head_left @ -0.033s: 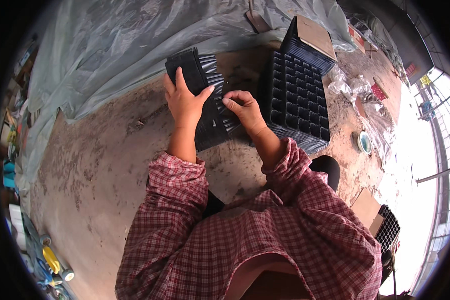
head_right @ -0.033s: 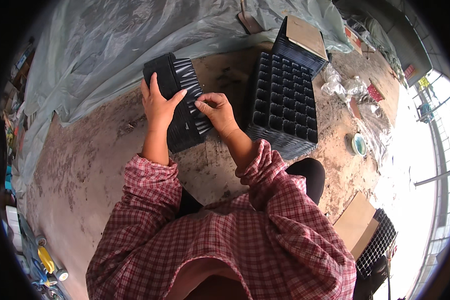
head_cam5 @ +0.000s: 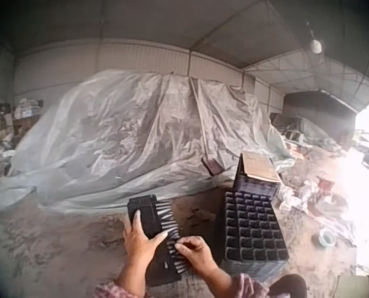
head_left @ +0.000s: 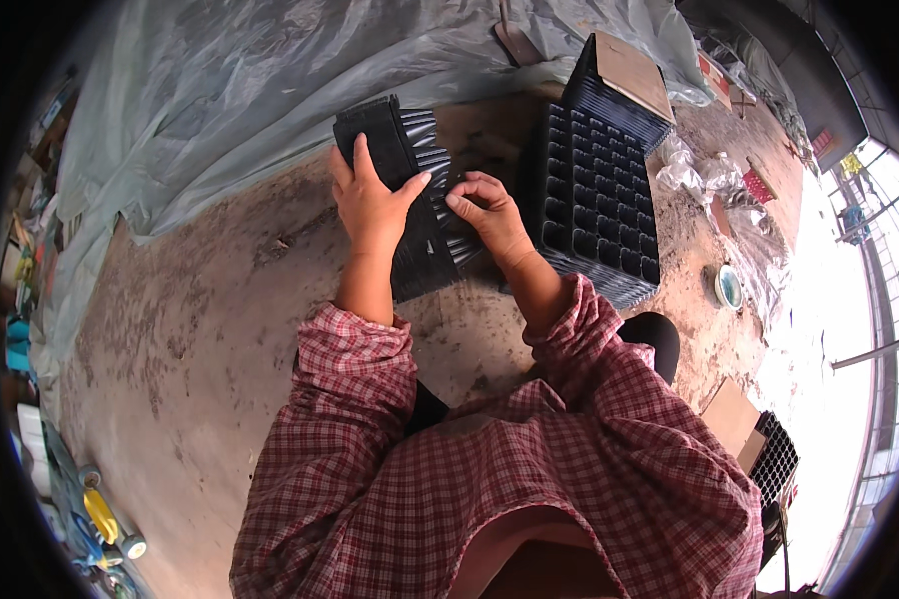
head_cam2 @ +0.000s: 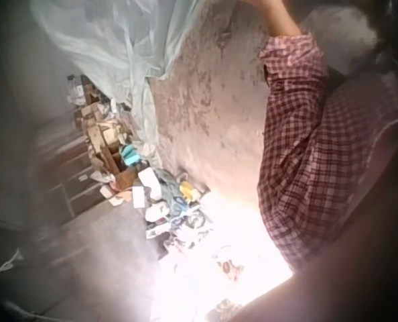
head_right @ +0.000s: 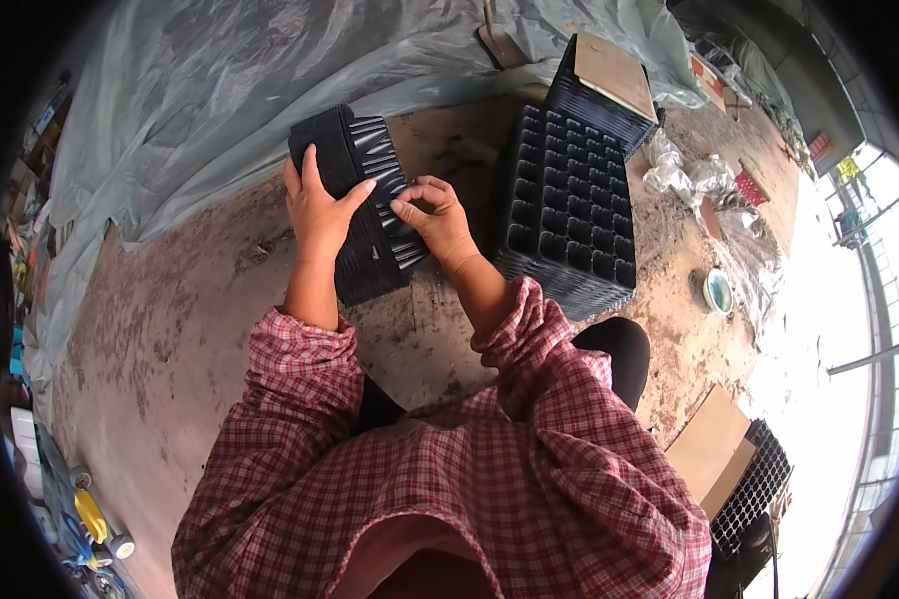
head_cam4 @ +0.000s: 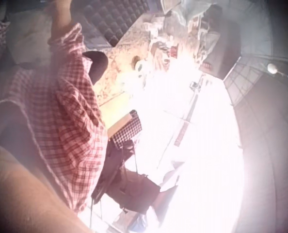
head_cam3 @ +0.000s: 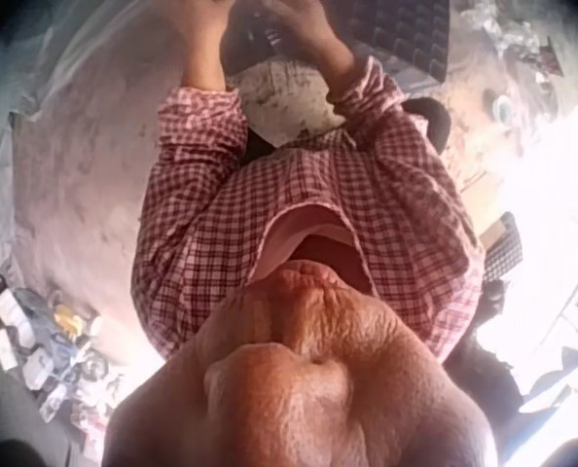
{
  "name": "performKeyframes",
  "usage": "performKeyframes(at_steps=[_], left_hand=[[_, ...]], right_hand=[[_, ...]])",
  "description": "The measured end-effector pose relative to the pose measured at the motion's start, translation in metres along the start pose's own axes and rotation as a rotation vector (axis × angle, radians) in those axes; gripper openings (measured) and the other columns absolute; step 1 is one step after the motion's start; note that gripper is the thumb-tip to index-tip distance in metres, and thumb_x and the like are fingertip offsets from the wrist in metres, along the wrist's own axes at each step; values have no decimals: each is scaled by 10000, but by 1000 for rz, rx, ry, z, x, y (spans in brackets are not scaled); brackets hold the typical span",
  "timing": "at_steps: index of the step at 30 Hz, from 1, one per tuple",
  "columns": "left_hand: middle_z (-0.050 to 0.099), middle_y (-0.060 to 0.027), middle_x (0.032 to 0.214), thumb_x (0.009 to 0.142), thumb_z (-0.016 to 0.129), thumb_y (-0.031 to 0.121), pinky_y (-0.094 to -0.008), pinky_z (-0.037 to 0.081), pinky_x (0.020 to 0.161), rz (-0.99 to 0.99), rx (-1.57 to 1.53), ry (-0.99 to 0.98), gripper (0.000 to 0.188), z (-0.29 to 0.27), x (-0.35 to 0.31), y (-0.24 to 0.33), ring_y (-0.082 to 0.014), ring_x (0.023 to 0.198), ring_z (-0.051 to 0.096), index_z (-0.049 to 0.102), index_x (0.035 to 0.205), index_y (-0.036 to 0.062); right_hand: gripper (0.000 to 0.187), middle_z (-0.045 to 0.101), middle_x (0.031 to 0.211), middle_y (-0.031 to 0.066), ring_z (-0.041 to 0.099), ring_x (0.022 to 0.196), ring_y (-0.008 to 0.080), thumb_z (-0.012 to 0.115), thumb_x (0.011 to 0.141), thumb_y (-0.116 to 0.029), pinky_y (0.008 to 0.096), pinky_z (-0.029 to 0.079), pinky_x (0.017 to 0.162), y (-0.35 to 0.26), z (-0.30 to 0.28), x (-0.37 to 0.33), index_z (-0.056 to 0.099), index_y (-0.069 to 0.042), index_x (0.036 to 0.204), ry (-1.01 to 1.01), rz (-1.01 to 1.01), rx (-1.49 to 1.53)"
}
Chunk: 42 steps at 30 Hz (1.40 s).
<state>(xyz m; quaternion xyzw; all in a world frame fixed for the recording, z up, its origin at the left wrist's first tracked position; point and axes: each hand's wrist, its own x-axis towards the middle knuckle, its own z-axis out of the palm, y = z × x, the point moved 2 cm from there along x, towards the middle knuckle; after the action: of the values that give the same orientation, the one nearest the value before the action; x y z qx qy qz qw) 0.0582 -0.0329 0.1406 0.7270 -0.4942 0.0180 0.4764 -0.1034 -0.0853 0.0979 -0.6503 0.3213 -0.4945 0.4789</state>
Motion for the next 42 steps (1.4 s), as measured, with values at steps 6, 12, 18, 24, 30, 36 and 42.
performKeyframes(at_steps=[6, 12, 18, 24, 30, 36, 42], left_hand=[[236, -194, 1385, 594, 773, 384, -450, 365, 944, 7, -1, 4, 901, 3, -3, 4, -410, 1186, 350, 326, 1326, 106], [233, -199, 1386, 592, 775, 376, -456, 361, 945, 27, -4, -29, 899, 3, -4, 12, -418, 1179, 352, 327, 1324, 108], [226, -210, 1387, 600, 768, 372, -461, 351, 953, 72, 0, -12, 896, 9, -7, 9, -425, 1179, 352, 317, 1329, 111], [222, -215, 1388, 628, 740, 334, -462, 327, 972, 47, 10, -34, 857, 8, -7, 11, -415, 1201, 334, 306, 1335, 117], [217, -215, 1389, 630, 719, 310, -458, 318, 981, 12, 50, -22, 842, 6, -7, 15, -403, 1217, 324, 302, 1335, 117], [221, -213, 1378, 606, 735, 297, -484, 362, 940, 46, 22, -6, 841, 9, -11, 14, -430, 1182, 346, 326, 1320, 120], [212, -221, 1379, 608, 749, 273, -486, 357, 944, 58, 9, -37, 848, 9, -12, 19, -440, 1175, 342, 321, 1323, 116]], right_hand=[[165, 510, 1161, 68, 449, 1103, 174, 745, 719, -165, 296, 313, 955, -1, 11, -3, 679, -87, 849, -132, 151, 183], [135, 514, 1139, 43, 471, 1050, 143, 718, 752, -152, 263, 358, 909, 4, 2, -5, 678, -58, 839, -167, 251, 361], [105, 532, 1098, 48, 484, 1006, 137, 676, 790, -131, 257, 363, 892, -1, 0, -7, 661, -39, 838, -157, 177, 286], [102, 542, 1053, 52, 486, 984, 138, 621, 818, -114, 254, 364, 874, 3, -15, -3, 621, -18, 782, -16, 38, 66], [133, 522, 1090, 14, 486, 951, 99, 613, 842, -135, 237, 358, 882, 2, -16, -7, 632, -6, 867, -143, 47, 97], [139, 554, 895, 7, 497, 841, 87, 670, 798, -152, 230, 400, 796, -4, -6, -6, 590, -38, 806, -74, 95, 97], [185, 544, 758, -27, 493, 723, 66, 711, 765, -159, 204, 420, 697, -3, -3, 2, 573, -43, 804, -62, 87, 105]])
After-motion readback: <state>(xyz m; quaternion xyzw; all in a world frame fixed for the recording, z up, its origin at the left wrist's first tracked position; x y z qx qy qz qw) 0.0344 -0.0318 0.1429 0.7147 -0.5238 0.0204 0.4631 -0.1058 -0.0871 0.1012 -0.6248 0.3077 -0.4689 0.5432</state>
